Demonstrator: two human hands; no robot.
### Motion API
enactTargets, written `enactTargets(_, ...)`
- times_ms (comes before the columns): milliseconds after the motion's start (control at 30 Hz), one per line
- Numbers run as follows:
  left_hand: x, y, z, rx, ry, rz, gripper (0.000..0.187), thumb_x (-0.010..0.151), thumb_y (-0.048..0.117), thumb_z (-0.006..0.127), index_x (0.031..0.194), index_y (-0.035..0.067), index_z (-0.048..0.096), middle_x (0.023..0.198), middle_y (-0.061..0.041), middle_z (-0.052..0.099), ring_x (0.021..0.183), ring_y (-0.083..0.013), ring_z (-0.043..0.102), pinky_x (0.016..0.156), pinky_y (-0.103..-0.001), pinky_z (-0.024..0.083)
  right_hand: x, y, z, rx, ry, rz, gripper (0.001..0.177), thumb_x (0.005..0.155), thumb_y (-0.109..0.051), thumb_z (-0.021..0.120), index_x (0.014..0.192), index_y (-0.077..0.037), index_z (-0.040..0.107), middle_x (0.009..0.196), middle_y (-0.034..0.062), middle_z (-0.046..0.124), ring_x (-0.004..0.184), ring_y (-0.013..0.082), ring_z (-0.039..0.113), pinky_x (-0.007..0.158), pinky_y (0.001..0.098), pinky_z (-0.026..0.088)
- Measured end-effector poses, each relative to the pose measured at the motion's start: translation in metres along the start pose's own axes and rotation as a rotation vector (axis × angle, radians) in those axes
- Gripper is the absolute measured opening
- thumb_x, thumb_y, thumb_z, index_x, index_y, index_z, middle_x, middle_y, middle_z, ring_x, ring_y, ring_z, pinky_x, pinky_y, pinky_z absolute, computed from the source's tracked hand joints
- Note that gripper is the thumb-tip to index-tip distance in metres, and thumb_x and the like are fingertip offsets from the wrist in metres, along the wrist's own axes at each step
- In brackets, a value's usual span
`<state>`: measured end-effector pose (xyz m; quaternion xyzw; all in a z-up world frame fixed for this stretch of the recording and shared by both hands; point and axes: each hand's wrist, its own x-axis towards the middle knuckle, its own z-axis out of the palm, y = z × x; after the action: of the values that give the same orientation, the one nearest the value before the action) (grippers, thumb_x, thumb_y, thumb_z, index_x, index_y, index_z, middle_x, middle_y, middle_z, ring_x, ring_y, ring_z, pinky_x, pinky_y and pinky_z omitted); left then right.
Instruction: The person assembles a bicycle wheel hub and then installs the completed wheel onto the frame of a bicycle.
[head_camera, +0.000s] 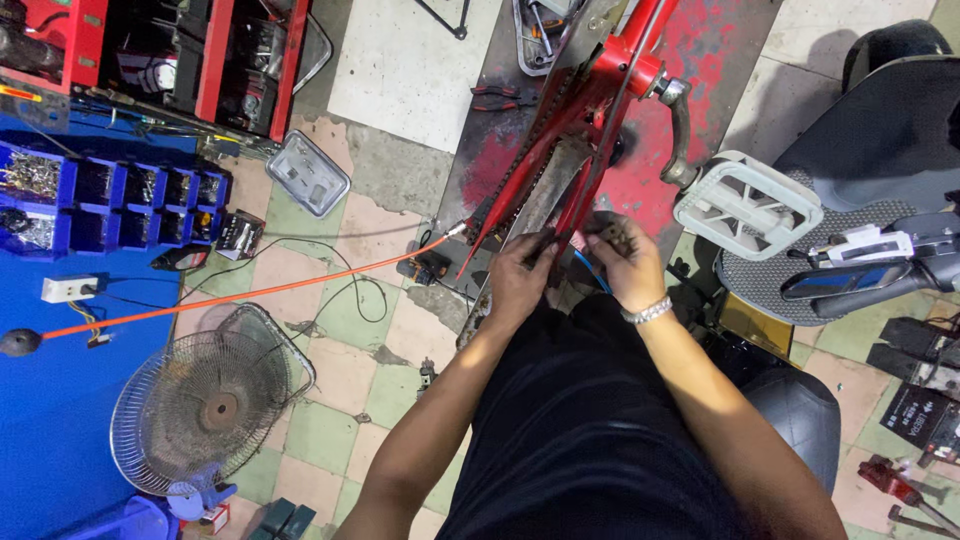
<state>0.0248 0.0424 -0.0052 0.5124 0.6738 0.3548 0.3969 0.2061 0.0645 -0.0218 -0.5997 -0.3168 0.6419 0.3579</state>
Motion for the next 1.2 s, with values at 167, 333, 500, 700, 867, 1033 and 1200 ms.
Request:
enactTargets(167, -0.003, -0.005, -0.001, -0.138, -0.077, -0.163, 0.034, 0.089, 0.012, 0.074, 0.121, 0.002, 0.072, 0.108, -0.014, 0.078, 0.095, -0.0201, 0.077, 0.084, -0.031, 0.059, -0.007, 0.005, -0.006, -0.011, -0.097, -0.028, 0.034, 0.096, 0.000, 0.063, 0.129, -0.003, 0.058, 0.105, 0.0011, 0.071, 0.087, 0.0061, 0.065, 0.063, 0.0224, 0.052)
enactTargets(333, -0.001, -0.011, 0.000, -0.206, -0.117, -0.175, 0.034, 0.090, 0.008, 0.073, 0.123, 0.000, 0.071, 0.108, -0.013, 0.079, 0.095, -0.0176, 0.077, 0.085, -0.030, 0.060, -0.005, 0.012, -0.006, -0.156, -0.047, -0.073, 0.031, 0.095, 0.001, 0.073, 0.122, 0.003, 0.058, 0.102, 0.0065, 0.071, 0.084, 0.0106, 0.063, 0.065, 0.0257, 0.051)
enactTargets(500, -0.002, -0.016, 0.001, -0.198, -0.122, -0.193, 0.035, 0.088, 0.003, 0.073, 0.123, 0.000, 0.070, 0.107, -0.011, 0.078, 0.094, -0.0158, 0.076, 0.085, -0.030, 0.060, -0.009, 0.013, -0.008, -0.204, -0.021, -0.096, 0.035, 0.091, -0.003, 0.076, 0.122, 0.002, 0.062, 0.109, 0.0074, 0.073, 0.097, 0.0127, 0.071, 0.080, 0.0267, 0.057)
enactTargets(700, -0.007, -0.025, 0.003, -0.351, -0.150, -0.236, 0.034, 0.091, -0.002, 0.070, 0.124, -0.002, 0.067, 0.112, -0.010, 0.076, 0.099, -0.0146, 0.073, 0.089, -0.030, 0.059, -0.013, 0.012, -0.011, -0.281, -0.005, -0.045, 0.039, 0.088, -0.009, 0.079, 0.123, 0.002, 0.065, 0.111, 0.0098, 0.075, 0.101, 0.0158, 0.074, 0.083, 0.0279, 0.058)
enactTargets(867, -0.009, -0.036, 0.009, -0.418, -0.151, -0.234, 0.035, 0.092, -0.003, 0.068, 0.127, -0.003, 0.065, 0.115, -0.011, 0.074, 0.102, -0.0157, 0.071, 0.091, -0.030, 0.059, -0.011, 0.019, -0.016, -0.259, -0.031, -0.025, 0.037, 0.088, -0.009, 0.079, 0.121, 0.002, 0.066, 0.107, 0.0096, 0.076, 0.098, 0.0150, 0.074, 0.083, 0.0274, 0.059)
enactTargets(1033, -0.009, -0.035, 0.011, -0.363, -0.120, -0.262, 0.036, 0.090, 0.000, 0.072, 0.125, -0.003, 0.066, 0.113, -0.010, 0.075, 0.100, -0.0150, 0.072, 0.090, -0.030, 0.059, -0.013, 0.024, -0.019, -0.270, -0.055, -0.051, 0.038, 0.087, -0.009, 0.079, 0.121, 0.002, 0.066, 0.104, 0.0086, 0.075, 0.093, 0.0126, 0.074, 0.079, 0.0268, 0.059)
enactTargets(1200, -0.010, -0.027, 0.011, -0.303, -0.094, -0.256, 0.037, 0.088, 0.003, 0.075, 0.124, -0.002, 0.067, 0.111, -0.010, 0.076, 0.098, -0.0148, 0.073, 0.088, -0.030, 0.059, -0.015, 0.025, -0.024, -0.244, -0.080, 0.087, 0.042, 0.087, -0.011, 0.078, 0.125, 0.001, 0.063, 0.096, 0.0097, 0.075, 0.083, 0.0140, 0.071, 0.067, 0.0282, 0.057)
